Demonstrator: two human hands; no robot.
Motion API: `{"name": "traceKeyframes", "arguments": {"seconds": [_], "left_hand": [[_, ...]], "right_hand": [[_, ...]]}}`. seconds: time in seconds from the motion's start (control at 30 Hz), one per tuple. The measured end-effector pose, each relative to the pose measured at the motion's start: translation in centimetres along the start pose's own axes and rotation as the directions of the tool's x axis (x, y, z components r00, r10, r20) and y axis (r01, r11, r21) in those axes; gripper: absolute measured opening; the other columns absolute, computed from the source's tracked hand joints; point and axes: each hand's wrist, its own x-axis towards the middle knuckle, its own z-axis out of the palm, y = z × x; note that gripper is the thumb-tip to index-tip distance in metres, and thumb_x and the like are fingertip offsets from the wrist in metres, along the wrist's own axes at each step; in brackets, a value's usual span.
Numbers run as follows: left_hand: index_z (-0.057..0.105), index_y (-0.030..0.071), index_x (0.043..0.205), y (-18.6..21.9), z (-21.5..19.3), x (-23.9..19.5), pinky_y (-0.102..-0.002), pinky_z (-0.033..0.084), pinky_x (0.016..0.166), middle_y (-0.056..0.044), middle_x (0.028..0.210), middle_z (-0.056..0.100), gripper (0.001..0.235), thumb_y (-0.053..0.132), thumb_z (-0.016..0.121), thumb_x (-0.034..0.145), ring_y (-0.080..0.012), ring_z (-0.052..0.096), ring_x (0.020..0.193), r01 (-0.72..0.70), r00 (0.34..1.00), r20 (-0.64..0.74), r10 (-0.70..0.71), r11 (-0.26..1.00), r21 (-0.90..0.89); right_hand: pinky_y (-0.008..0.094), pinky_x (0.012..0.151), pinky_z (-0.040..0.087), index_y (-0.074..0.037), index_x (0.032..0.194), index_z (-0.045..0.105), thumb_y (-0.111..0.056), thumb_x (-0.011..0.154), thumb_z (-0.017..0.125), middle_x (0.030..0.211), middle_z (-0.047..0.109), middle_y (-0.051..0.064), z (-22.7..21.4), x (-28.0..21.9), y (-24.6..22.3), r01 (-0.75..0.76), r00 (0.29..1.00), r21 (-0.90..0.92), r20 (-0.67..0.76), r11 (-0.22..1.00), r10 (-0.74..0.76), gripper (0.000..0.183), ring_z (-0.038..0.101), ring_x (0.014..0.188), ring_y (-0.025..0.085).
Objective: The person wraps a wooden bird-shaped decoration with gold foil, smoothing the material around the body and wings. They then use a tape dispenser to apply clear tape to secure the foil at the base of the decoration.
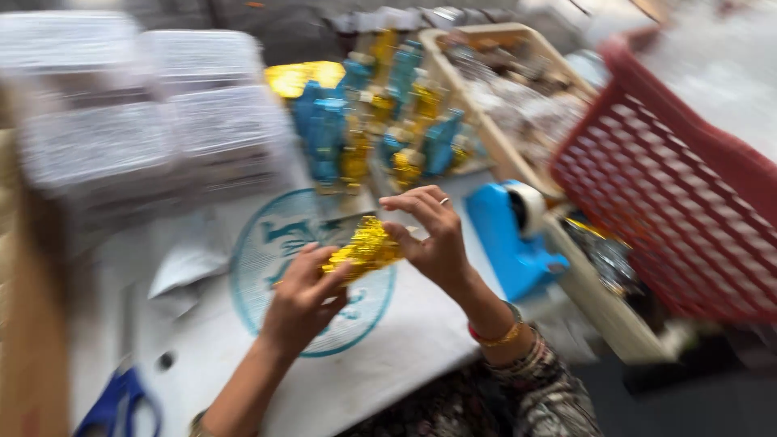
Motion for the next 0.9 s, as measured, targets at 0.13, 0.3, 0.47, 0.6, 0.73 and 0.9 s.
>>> {"name": "traceKeyframes", "arguments": {"seconds": [0.13,0.3,0.47,0.6,0.73,0.9], "left_hand": [[0.066,0.010,0.118,1.3,-0.9,1.5,-0.051,0.053,0.106,-0.017,0.116,0.067,0.048,0.007,0.082,0.073,-0.0368,0.069,0.106,0.042,0.999,-0.019,-0.041,0.998,0.037],[0.067,0.010,0.118,1.9,-1.0,1.4,-0.048,0.055,0.106,-0.014,0.117,0.069,0.049,0.011,0.084,0.073,-0.0345,0.070,0.107,0.130,0.991,-0.017,-0.129,0.989,0.074],[0.067,0.010,0.117,2.0,-1.1,1.4,-0.047,0.056,0.104,-0.014,0.117,0.069,0.050,0.013,0.085,0.071,-0.0359,0.070,0.109,0.163,0.987,0.003,-0.164,0.984,0.074],[0.068,0.011,0.118,1.5,-1.1,0.9,-0.046,0.058,0.099,-0.014,0.118,0.069,0.051,0.014,0.086,0.071,-0.0345,0.070,0.108,0.212,0.977,0.023,-0.214,0.974,0.082],[0.068,0.011,0.119,1.1,-0.8,0.5,-0.044,0.059,0.095,-0.014,0.118,0.069,0.053,0.016,0.087,0.070,-0.0344,0.071,0.108,0.233,0.970,0.046,-0.238,0.968,0.097],[0.067,0.011,0.118,1.2,-0.7,0.7,-0.045,0.059,0.097,-0.013,0.118,0.070,0.053,0.016,0.087,0.069,-0.0360,0.070,0.111,0.207,0.975,0.061,-0.214,0.972,0.110]], "right_hand": [[0.038,0.088,0.054,-0.009,0.108,0.074,-0.010,0.088,0.081,0.100,0.073,0.007,-5.7,-3.3,-0.5,-0.055,0.996,-0.146,-0.074,0.988,0.044,0.020,0.066,0.099,0.026],[0.033,0.088,0.056,-0.011,0.102,0.076,-0.004,0.091,0.076,0.101,0.076,0.007,-12.5,-10.2,3.0,-0.373,0.919,-0.329,-0.259,0.868,0.297,0.013,0.070,0.097,0.022],[0.034,0.089,0.056,-0.009,0.105,0.077,-0.003,0.085,0.076,0.106,0.077,0.007,-16.9,-11.9,3.3,-0.499,0.866,-0.426,-0.212,0.754,0.453,0.020,0.070,0.102,0.022],[0.039,0.095,0.055,-0.009,0.108,0.075,-0.009,0.076,0.080,0.112,0.077,0.007,-17.6,-12.1,2.8,-0.400,0.891,-0.511,-0.022,0.761,0.453,0.032,0.068,0.110,0.025],[0.039,0.093,0.056,-0.010,0.116,0.073,-0.019,0.079,0.080,0.113,0.075,0.009,-17.7,-12.3,3.8,-0.455,0.861,-0.477,-0.021,0.751,0.508,0.038,0.067,0.109,0.024],[0.033,0.077,0.057,-0.013,0.136,0.061,-0.024,0.094,0.068,0.101,0.078,0.006,-17.7,-10.5,5.5,-0.800,0.579,-0.213,-0.029,0.561,0.815,0.044,0.074,0.088,0.015]]}}
